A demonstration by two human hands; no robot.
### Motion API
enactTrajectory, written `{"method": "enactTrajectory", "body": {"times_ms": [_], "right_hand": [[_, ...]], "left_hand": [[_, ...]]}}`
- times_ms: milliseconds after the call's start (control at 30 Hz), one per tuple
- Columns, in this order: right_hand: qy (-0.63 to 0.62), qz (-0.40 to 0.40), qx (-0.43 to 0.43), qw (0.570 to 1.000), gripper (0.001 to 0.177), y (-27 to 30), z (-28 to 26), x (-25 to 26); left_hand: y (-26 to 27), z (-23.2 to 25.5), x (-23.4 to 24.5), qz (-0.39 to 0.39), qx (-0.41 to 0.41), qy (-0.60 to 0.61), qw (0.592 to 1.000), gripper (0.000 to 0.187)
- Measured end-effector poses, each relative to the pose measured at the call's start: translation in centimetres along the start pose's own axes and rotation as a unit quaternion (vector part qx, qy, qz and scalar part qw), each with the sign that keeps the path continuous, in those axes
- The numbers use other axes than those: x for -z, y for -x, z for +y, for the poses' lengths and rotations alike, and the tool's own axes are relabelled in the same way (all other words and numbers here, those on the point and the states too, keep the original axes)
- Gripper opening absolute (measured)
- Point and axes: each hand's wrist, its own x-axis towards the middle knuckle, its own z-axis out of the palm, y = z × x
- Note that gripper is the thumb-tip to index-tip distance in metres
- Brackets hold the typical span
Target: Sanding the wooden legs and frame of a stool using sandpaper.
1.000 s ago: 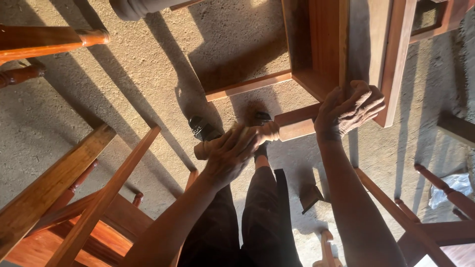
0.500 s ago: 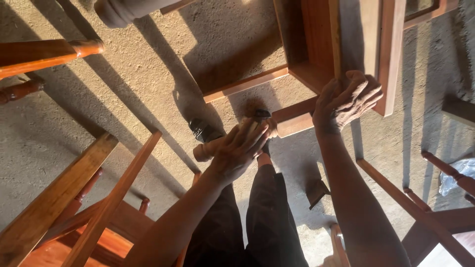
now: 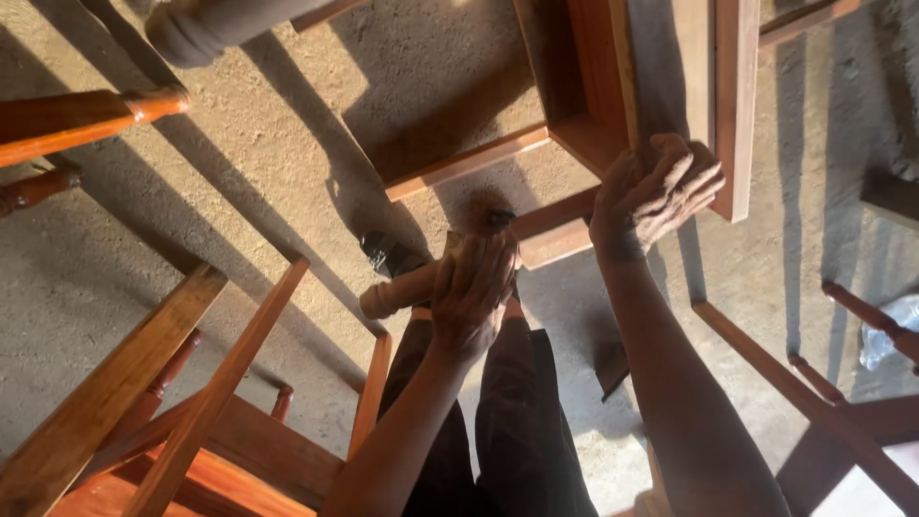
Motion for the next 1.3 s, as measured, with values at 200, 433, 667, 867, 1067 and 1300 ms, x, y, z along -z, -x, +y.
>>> {"method": "enactTrajectory", "body": {"times_ms": [200,433,667,867,1067,1300], "right_hand": [[0.001,0.0,-0.002,1.0,0.02,0.0,0.3,0.1],[-0.01,0.012,-0.004,1.0,0.022,0.1,0.8,-0.7],[-0.024,0.021,0.01,0.999,0.028,-0.9,0.6,-0.7],[-0.046,-0.005,0.003,0.999,0.025,0.5,0.9,0.7],[-0.045,0.013,0.025,0.999,0.018,0.7,2.3,-1.3],[-0.019,0.032,0.044,0.998,0.016,0.2,1.6,-1.0]], "left_hand": [[-3.2,3.0,-2.1,0.036,0.087,0.05,0.994,0.044],[-0.1,0.6,-7.5,0.113,-0.014,0.028,0.993,0.037],[0.0,1.7,-5.3,-0.008,-0.011,-0.027,1.0,0.054],[-2.6,3.3,-3.8,0.066,0.005,-0.033,0.997,0.051],[3.1,-4.3,2.0,0.057,-0.121,-0.142,0.981,0.047],[0.6,-8.5,5.0,-0.076,0.062,-0.049,0.994,0.036]]}}
